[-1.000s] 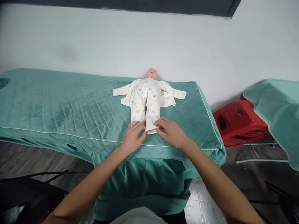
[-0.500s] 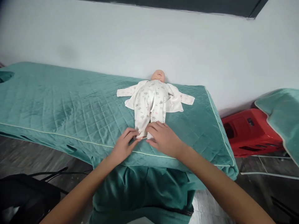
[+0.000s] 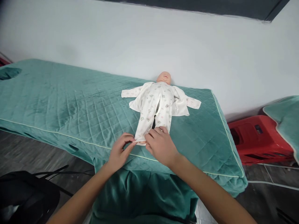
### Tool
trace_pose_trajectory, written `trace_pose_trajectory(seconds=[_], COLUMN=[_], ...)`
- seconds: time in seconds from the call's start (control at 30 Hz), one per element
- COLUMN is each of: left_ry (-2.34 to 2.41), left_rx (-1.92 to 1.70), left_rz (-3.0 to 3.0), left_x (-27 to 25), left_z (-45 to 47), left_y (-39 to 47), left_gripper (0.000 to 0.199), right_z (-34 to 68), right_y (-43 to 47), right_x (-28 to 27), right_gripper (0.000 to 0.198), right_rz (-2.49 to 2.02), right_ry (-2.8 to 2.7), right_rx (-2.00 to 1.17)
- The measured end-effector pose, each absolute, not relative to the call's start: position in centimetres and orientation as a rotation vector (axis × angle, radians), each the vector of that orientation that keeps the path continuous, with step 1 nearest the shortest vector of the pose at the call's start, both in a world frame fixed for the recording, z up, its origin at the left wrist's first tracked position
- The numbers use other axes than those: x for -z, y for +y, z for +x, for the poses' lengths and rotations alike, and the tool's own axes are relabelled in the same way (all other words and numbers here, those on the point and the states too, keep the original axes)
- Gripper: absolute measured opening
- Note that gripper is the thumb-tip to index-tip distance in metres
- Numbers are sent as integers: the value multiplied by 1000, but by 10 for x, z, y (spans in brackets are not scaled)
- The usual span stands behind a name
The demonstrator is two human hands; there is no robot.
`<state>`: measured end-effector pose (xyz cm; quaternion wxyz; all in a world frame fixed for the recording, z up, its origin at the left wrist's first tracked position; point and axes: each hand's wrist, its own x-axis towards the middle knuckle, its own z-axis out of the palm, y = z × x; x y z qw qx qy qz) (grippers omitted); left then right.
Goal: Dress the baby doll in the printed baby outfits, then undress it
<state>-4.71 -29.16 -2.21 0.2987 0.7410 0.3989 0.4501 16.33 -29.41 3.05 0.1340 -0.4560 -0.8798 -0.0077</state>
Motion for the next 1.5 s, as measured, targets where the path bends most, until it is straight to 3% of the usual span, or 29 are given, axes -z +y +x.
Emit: trace_pose_trajectory(seconds=[0.17, 0.27, 0.5, 0.7, 0.93, 1.17, 1.5], left_ry=[1243, 1328, 1247, 1356, 1249, 1251, 912], left_rx=[-1348, -1216, -1118, -1186, -1379, -1038, -834], left_rz=[1746, 1780, 1852, 1737, 2014, 2188, 2100], left_x=[35, 46, 47, 44, 6, -19, -11], left_z=[-56, -57, -61, -52, 7, 61, 43], left_y=[-302, -304, -282, -219, -99, 28, 45], left_gripper=[5, 9, 10, 18, 18, 16, 24], right_z=[149, 144, 177, 227, 247, 264, 291], right_y=[-299, -299, -290, -246, -144, -21, -13], right_x=[-35, -28, -32, -15, 0, 2, 3], right_gripper=[11, 12, 16, 14, 21, 17, 28], right_rz=[-1136, -1146, -1149, -1379, -1374, -1369, -1388], right_ry=[-2658, -2704, -2465, -1843, -1569, -1414, -1685], right_rx=[117, 124, -224, -279, -232, -367, -525])
